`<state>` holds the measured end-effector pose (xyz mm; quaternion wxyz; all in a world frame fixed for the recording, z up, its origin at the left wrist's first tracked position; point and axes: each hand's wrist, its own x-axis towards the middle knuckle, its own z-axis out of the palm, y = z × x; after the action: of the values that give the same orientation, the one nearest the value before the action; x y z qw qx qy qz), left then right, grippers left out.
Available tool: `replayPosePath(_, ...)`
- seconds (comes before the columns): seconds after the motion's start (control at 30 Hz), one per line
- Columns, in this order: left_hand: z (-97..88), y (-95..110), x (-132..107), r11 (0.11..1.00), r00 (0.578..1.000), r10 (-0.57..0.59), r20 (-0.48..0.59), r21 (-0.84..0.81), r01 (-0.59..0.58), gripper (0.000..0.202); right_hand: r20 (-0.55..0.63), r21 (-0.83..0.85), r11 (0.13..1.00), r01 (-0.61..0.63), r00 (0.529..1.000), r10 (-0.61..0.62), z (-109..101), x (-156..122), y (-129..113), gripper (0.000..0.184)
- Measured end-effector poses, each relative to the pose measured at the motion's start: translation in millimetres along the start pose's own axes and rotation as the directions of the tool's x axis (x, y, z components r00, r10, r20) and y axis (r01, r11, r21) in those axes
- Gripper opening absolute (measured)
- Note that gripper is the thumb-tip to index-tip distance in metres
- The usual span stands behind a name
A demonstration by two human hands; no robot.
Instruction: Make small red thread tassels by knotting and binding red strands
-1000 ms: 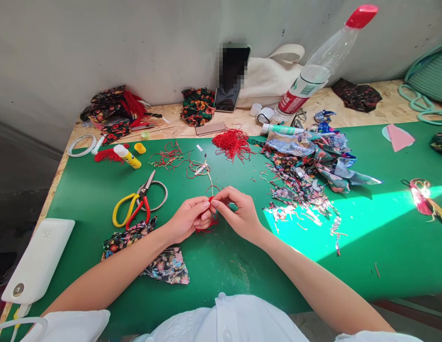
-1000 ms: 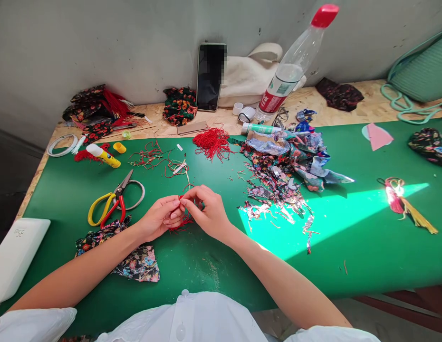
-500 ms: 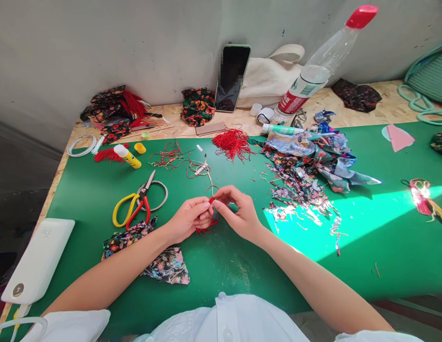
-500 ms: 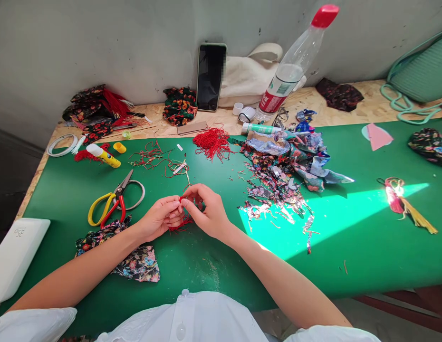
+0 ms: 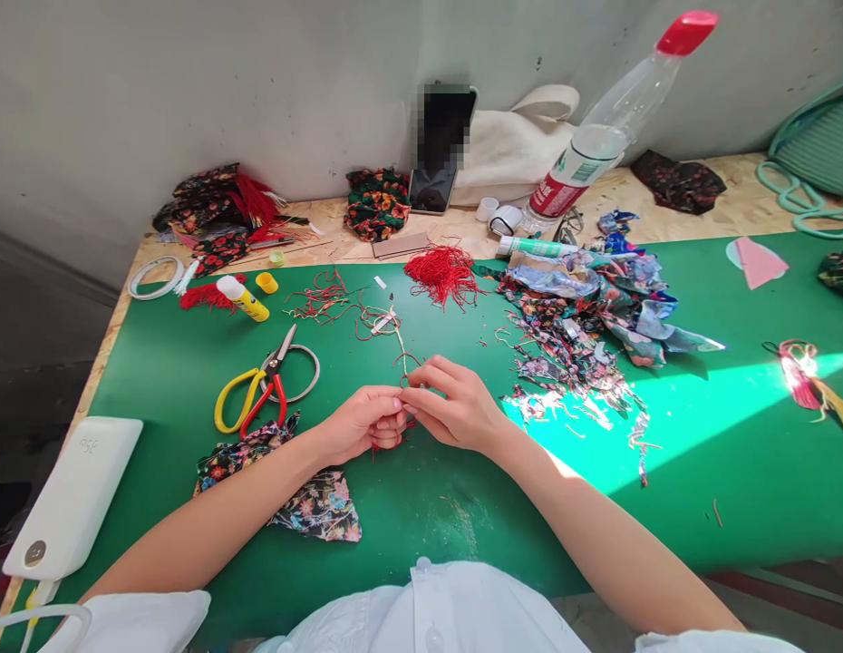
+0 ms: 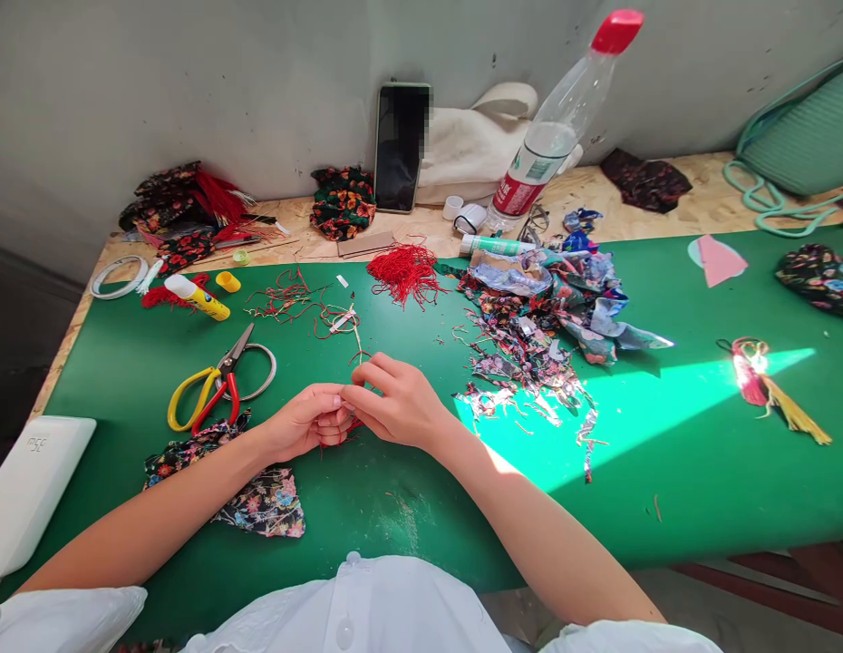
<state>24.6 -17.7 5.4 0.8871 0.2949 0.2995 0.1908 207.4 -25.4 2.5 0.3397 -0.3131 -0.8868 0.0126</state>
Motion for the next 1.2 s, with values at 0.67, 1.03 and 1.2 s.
replayPosePath(0.67, -1.4, -7.4, 0.6, 0.990, 0.997, 0.076, 0.033, 0.117, -0.079, 0.036, 0.116, 0.101, 0.983, -0.151, 0.983, 0.139, 5.7, -1.1, -7.1, 0.022)
replayPosePath(1.03, -2.9, 0.1, -1.2, 0.985, 0.984, -0.118, 0.133, 0.143, 0.099, 0.034, 0.066, -0.083, 0.996, 0.046, 0.997, -0.040, 3.1, -0.6, -5.1, 0.036)
replayPosePath(1.2, -2.1, 2.7, -3.9, 0.968, 0.955, -0.218, 0.202, 0.174, 0.184, 0.031, 0.100, -0.040, 0.988, 0.149, 0.984, -0.144, -0.7, 0.6, -3.9, 0.045)
